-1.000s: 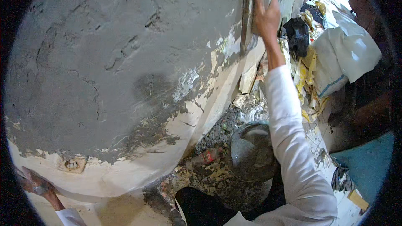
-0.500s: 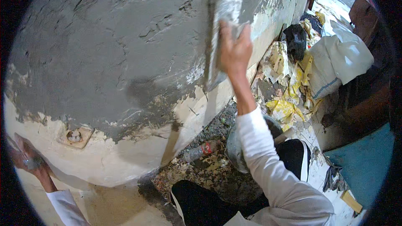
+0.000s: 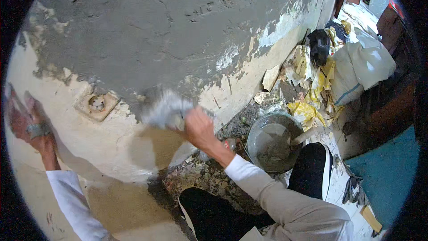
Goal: The person applies mortar to a wall and smooths it using a trowel and a hawk.
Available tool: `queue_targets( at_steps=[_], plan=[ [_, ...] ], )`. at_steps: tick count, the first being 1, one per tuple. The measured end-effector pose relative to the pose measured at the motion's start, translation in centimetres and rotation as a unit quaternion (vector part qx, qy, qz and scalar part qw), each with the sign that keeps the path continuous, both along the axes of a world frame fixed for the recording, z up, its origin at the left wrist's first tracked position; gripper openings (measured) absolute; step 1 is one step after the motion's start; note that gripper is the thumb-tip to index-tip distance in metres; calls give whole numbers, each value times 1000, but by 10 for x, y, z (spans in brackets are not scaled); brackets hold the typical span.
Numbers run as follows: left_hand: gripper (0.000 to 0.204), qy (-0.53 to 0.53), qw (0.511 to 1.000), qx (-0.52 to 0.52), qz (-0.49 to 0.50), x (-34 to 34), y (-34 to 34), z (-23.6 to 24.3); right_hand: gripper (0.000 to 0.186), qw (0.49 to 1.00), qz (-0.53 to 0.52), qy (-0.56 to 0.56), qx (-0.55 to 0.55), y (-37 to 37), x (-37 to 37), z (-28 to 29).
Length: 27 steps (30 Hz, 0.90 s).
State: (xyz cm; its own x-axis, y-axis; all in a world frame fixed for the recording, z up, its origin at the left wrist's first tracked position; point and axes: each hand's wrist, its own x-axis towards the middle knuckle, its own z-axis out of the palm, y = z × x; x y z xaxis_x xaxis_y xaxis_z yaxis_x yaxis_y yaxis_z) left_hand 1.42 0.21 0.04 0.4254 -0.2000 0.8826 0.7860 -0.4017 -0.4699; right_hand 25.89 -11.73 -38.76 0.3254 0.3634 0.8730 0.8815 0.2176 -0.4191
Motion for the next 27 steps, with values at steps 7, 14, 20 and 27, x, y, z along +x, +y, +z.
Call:
queue_targets(
  at_steps=[7, 14, 20, 27],
  plan=[
    [60, -34, 998, 50, 13, -18, 9, -10, 53, 958, -80, 270, 53, -48, 52, 25],
    [61, -62, 996, 43, 37, -13, -3, -8, 52, 975, -100, 186, 68, -12, 166, 248],
    [60, -69, 996, 56, 4, -17, 4, -10, 70, 978, -149, 131, 67, 11, 73, 296],
    [64, -57, 997, 45, 28, -18, 15, -10, 43, 988, -121, -39, 86, 17, -1, 204]
  ],
)
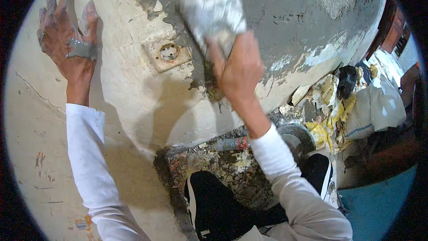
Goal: The person applies mortar to a wall and smooths it using a trowel and a hawk.
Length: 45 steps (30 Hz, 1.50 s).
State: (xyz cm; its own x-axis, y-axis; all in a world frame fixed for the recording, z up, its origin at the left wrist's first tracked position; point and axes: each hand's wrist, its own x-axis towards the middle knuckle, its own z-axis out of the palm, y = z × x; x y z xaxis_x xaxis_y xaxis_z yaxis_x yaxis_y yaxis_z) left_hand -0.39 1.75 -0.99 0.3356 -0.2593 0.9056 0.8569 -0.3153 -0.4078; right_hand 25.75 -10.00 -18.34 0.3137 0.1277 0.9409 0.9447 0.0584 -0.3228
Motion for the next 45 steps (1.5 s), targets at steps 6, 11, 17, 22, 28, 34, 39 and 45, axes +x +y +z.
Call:
queue_targets(
  at_steps=[6, 11, 17, 22, 28, 34, 39, 45],
  plan=[
    [65, -8, 1000, -16, 18, -4, -17, 10, 39, 980, 39, 80, -177, -41, -16, -166],
    [60, -30, 998, -56, 8, 5, -25, -2, 39, 972, 75, 205, -91, -86, 22, -180],
    [56, -45, 995, -93, -4, 1, -31, 0, 41, 979, 26, -195, -46, -71, 48, 63],
    [58, -50, 994, -96, -5, -10, -24, 3, 23, 906, 44, -419, -47, -31, 19, 137],
    [59, -46, 994, -88, -42, -4, -30, 5, 24, 888, 45, -448, -91, -30, 43, 131],
    [61, -56, 991, -121, -18, -3, -37, -2, 36, 933, -29, -338, -119, -74, 142, 90],
    [61, -51, 990, -127, -9, 1, -45, 1, 50, 986, -44, -148, -62, -96, 148, 170],
    [61, -53, 991, -126, -1, 5, -46, 5, 44, 923, -63, -370, 80, -35, 126, 332]
  ],
)
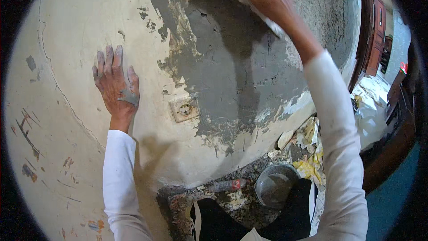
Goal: The person applies mortar to a wall and smooths it using a trowel and a hawk.
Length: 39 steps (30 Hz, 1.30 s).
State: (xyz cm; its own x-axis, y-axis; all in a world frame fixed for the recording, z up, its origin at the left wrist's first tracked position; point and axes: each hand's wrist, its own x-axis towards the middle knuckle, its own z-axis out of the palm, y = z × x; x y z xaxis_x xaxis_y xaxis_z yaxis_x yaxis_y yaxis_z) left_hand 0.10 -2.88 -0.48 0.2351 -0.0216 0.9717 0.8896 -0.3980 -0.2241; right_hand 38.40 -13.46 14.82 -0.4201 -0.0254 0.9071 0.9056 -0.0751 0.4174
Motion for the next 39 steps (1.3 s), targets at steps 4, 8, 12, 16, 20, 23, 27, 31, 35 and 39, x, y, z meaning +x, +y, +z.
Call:
queue_targets(
  at_steps=[4, 8, 12, 16, 20, 23, 27, 31, 35, 39],
  plan=[
    [61, -10, 1000, 14, -9, 0, 6, -3, 49, 986, 21, 76, -149, 1, -49, 38],
    [58, 1, 999, 39, -2, -1, 8, -2, 39, 988, 106, 1, -113, 15, -46, -5],
    [57, 7, 999, 47, -7, 5, 10, -3, 37, 986, 76, -133, -60, 37, -35, -90],
    [54, 20, 998, 67, 10, 1, 16, -1, 27, 989, 60, -112, -71, 39, -14, -159],
    [55, 36, 996, 87, -6, 5, 18, -4, 18, 986, 66, -77, -134, 22, 0, -241],
    [54, 40, 992, 116, 4, 0, 20, -1, 17, 977, 41, -73, -195, 18, 12, -331],
    [53, 46, 992, 120, -13, 7, 23, -1, 13, 960, 36, -44, -273, -7, 29, -439],
    [53, 42, 992, 118, -10, 4, 31, -8, 11, 904, 97, -151, -389, -34, 58, -511],
    [55, 41, 993, 107, 10, 7, 25, -6, 19, 894, 84, -89, -432, -73, 76, -517],
    [55, 56, 992, 109, 27, -10, 20, -3, 31, 902, 132, 35, -410, -95, 86, -450]
  ],
)
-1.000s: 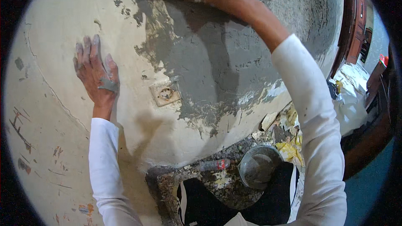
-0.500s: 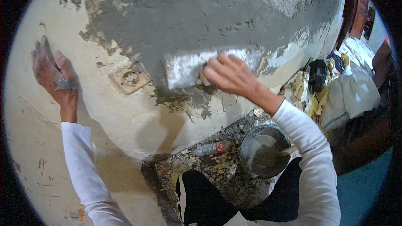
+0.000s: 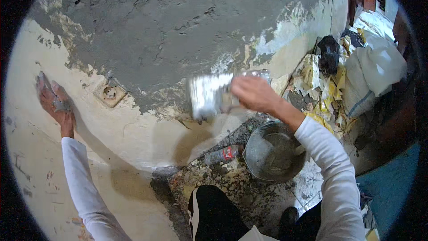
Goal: The person applies mortar to a wall and smooths it using a trowel and a hawk.
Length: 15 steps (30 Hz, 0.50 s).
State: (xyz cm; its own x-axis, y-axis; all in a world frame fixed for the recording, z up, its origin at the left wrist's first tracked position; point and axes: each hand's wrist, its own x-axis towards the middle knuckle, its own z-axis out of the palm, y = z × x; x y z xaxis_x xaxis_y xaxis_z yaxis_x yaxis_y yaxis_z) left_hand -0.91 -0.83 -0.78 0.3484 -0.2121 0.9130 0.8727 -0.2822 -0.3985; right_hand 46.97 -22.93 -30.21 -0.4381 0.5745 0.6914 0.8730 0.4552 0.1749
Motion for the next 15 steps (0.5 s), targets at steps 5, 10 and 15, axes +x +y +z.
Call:
queue_targets(
  at_steps=[5, 10, 15],
  plan=[
    [57, -55, 939, -262, -215, 82, -70, -160, 46, 871, -227, 434, -31, -43, 23, 39],
    [50, 60, 413, -823, -386, 199, -240, -324, 57, 649, -73, 755, 54, -38, 70, -22],
    [96, 48, 242, -888, -387, 297, -313, -356, 52, 364, 35, 928, -70, -59, 72, -21]
  ],
)
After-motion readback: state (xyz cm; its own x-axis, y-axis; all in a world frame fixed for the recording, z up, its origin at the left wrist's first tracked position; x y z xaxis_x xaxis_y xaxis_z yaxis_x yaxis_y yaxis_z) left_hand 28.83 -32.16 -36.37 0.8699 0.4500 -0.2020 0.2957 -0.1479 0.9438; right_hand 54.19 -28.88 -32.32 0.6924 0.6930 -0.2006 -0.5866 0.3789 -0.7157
